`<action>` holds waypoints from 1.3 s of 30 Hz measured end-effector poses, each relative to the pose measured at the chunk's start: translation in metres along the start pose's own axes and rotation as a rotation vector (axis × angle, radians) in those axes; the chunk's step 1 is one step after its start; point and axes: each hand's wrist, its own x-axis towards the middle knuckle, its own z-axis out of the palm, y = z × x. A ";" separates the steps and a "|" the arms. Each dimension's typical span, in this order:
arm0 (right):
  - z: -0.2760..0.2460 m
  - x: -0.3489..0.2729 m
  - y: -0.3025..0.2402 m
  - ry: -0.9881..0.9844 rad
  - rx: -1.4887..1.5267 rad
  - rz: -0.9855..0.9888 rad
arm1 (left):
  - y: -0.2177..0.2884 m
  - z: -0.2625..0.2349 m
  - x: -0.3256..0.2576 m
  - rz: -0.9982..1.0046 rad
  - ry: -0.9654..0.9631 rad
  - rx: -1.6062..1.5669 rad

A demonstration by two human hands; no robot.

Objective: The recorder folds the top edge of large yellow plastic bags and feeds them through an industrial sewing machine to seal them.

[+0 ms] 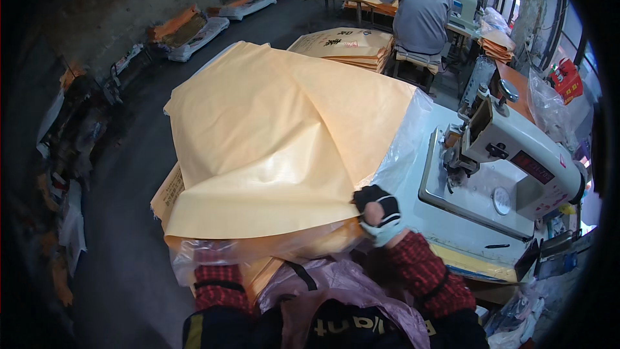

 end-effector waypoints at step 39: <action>-0.015 -0.048 -0.028 0.191 0.042 0.166 | 0.072 -0.075 -0.009 0.232 -0.171 -0.410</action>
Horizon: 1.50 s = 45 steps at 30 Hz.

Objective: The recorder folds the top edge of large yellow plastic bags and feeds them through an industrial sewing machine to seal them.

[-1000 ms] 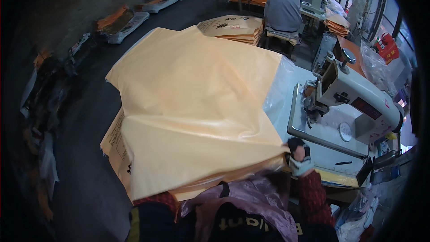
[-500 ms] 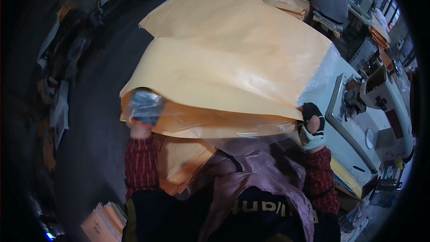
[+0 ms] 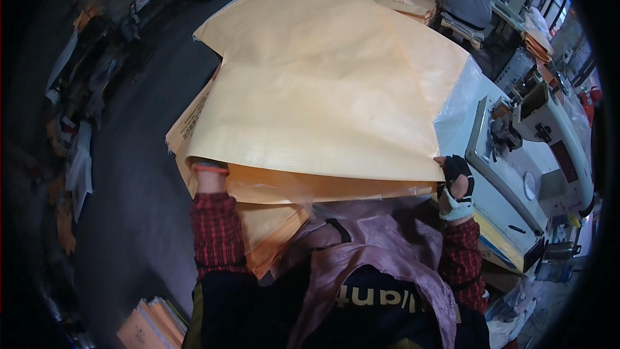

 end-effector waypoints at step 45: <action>-0.019 -0.188 0.057 0.151 0.693 0.967 | -0.526 0.310 -0.183 0.258 -1.672 1.653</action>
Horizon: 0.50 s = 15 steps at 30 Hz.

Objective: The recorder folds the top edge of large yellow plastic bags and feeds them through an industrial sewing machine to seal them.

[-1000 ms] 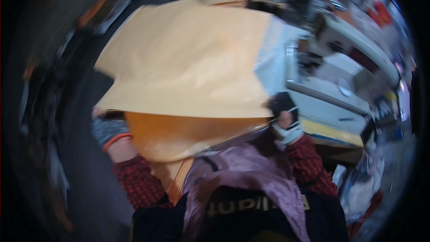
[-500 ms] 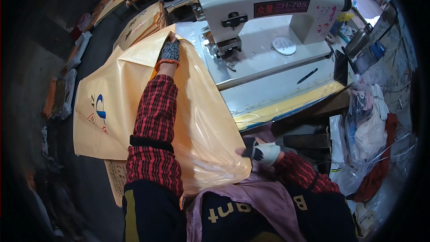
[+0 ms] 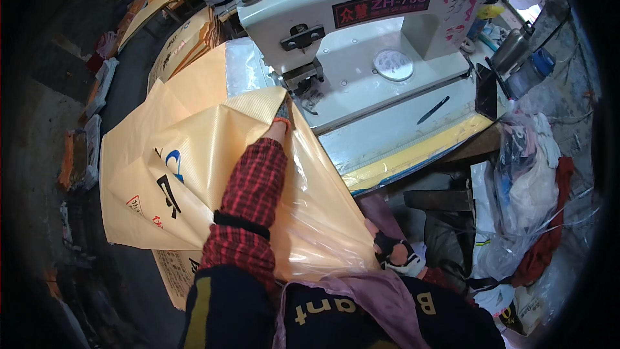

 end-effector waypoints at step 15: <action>-0.002 0.164 -0.107 -0.316 -0.765 0.026 | -0.112 -0.131 -0.177 0.026 -1.137 0.471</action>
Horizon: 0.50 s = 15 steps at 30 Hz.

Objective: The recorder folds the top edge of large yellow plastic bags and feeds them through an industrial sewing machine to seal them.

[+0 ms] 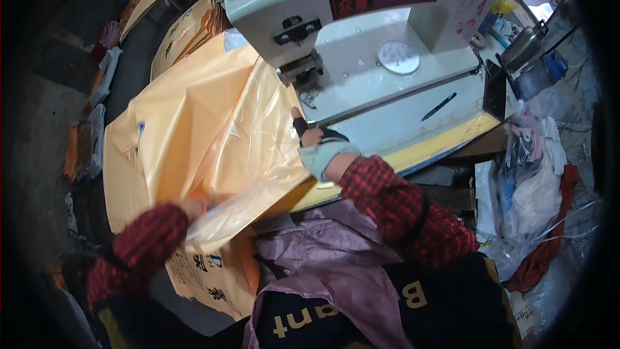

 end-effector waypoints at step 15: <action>0.036 -0.007 0.019 -0.097 0.437 0.283 | 0.177 0.020 -0.058 0.727 0.326 -0.698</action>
